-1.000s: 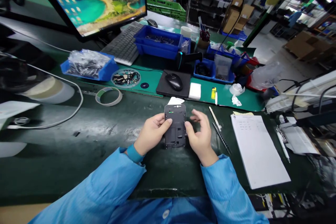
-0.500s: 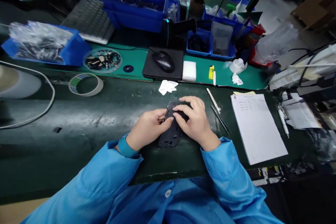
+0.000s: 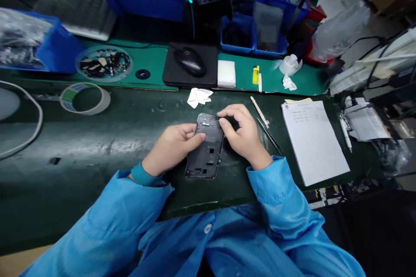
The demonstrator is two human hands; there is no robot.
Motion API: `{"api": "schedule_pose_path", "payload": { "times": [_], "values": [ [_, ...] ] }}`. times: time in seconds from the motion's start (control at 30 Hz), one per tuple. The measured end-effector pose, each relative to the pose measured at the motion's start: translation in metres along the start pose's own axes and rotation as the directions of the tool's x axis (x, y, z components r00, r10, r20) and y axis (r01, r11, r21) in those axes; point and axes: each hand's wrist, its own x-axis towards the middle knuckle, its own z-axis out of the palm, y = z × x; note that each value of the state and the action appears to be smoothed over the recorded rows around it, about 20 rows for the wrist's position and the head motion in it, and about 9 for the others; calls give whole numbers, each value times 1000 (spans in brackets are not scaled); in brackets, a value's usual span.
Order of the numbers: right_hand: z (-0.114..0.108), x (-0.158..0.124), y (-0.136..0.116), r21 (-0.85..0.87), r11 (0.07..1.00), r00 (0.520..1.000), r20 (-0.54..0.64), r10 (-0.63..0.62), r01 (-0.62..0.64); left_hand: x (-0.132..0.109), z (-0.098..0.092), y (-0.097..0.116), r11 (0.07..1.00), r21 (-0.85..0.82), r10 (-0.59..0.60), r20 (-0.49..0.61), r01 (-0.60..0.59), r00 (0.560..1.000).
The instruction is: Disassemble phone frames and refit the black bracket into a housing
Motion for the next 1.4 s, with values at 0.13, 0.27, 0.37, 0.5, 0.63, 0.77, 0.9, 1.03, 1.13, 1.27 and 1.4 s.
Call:
{"api": "schedule_pose_path", "payload": {
  "times": [0.13,0.27,0.37,0.5,0.63,0.77,0.9,1.03,1.13,1.27,1.4],
  "values": [
    [4,-2,-2,15,999,997,72,-37,36,1,0,-3,1000,29,-6,-8,6,1000],
    [8,-5,-3,-35,998,991,124,-49,53,2,2,-9,989,132,68,-35,-63,997],
    [8,-5,-2,-64,995,990,130,-63,72,1,3,-11,972,211,116,-38,-105,993],
    [6,-4,-2,-88,993,985,159,-67,81,0,4,-7,936,327,156,-49,-132,987],
    [5,-4,-2,-62,997,976,217,-26,40,-2,3,-5,909,390,173,-40,-144,984],
    [2,-5,-2,-57,998,957,291,11,6,-3,3,-8,879,452,183,-22,-154,983],
    [-1,-4,-3,-46,999,937,350,9,8,-5,6,-10,853,497,197,-23,-160,980],
    [-3,-4,-4,-56,998,917,399,4,20,-6,7,-10,829,530,220,-21,-176,975],
    [-4,-4,-5,-69,997,912,411,1,30,-6,8,-10,823,536,230,-12,-188,973],
    [-4,-5,-6,-82,996,906,422,2,36,-5,9,-11,825,542,198,-11,-161,980],
    [-2,-7,-6,-96,995,913,406,32,8,-4,9,-12,826,551,163,-36,-117,986]
  ]
}}
